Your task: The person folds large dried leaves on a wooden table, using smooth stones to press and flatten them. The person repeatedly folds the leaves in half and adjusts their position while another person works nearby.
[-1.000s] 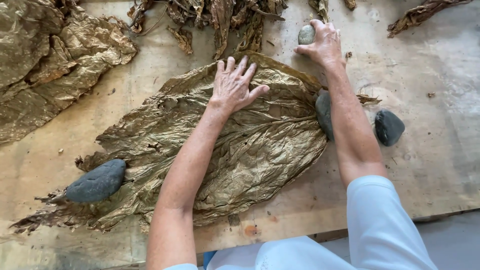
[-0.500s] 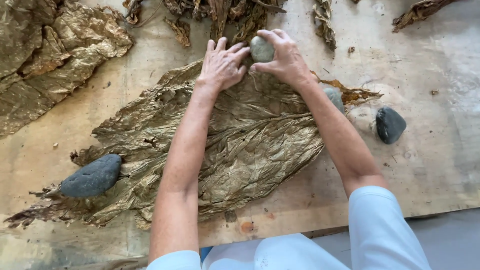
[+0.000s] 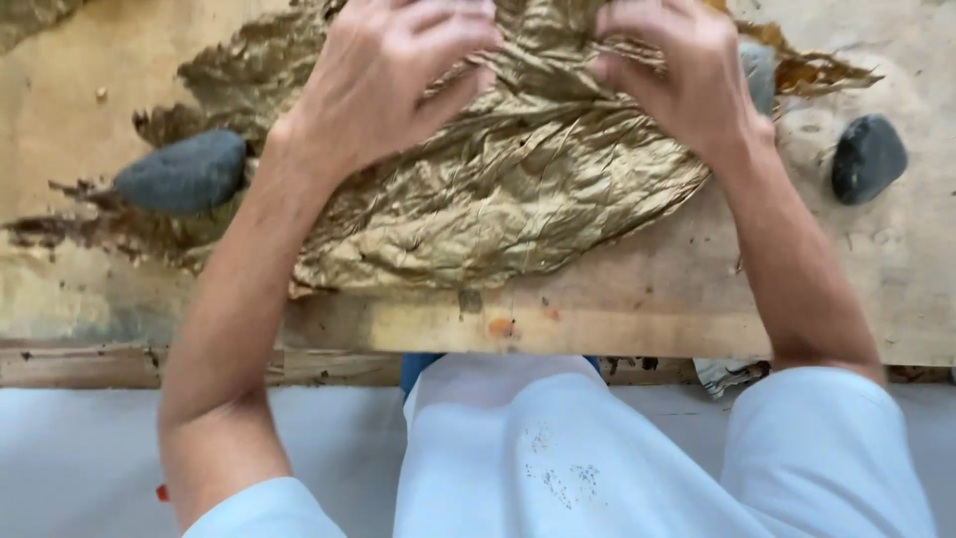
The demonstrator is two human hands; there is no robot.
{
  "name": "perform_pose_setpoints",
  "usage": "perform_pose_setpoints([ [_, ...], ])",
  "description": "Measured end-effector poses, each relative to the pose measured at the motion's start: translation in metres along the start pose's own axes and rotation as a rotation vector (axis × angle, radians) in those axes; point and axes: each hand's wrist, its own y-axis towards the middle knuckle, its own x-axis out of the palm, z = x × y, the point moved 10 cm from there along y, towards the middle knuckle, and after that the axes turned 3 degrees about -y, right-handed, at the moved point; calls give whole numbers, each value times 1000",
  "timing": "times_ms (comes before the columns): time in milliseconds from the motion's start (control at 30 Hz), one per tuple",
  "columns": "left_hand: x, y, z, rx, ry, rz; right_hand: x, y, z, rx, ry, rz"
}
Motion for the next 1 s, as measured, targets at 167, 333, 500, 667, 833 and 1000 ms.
perform_pose_setpoints([
  [167, -23, -58, 88, 46, -102, -38, 9, -59, -138, -298, 135, 19],
  [333, 12, -101, 140, 1, -62, 67, 40, -78, -157, -228, 34, 4],
  [500, 33, -103, 157, -150, 89, 37, 31, -102, -180, -208, 22, -6],
  [667, 57, -125, 184, -212, 187, 72, 21, -111, -195, -168, 12, -12],
  [833, 54, -140, 203, -274, 242, 119, 18, -102, -217, -231, -115, 86],
  [1000, 53, -156, 211, -291, 252, 128, 10, -97, -243, -268, -80, 62],
])
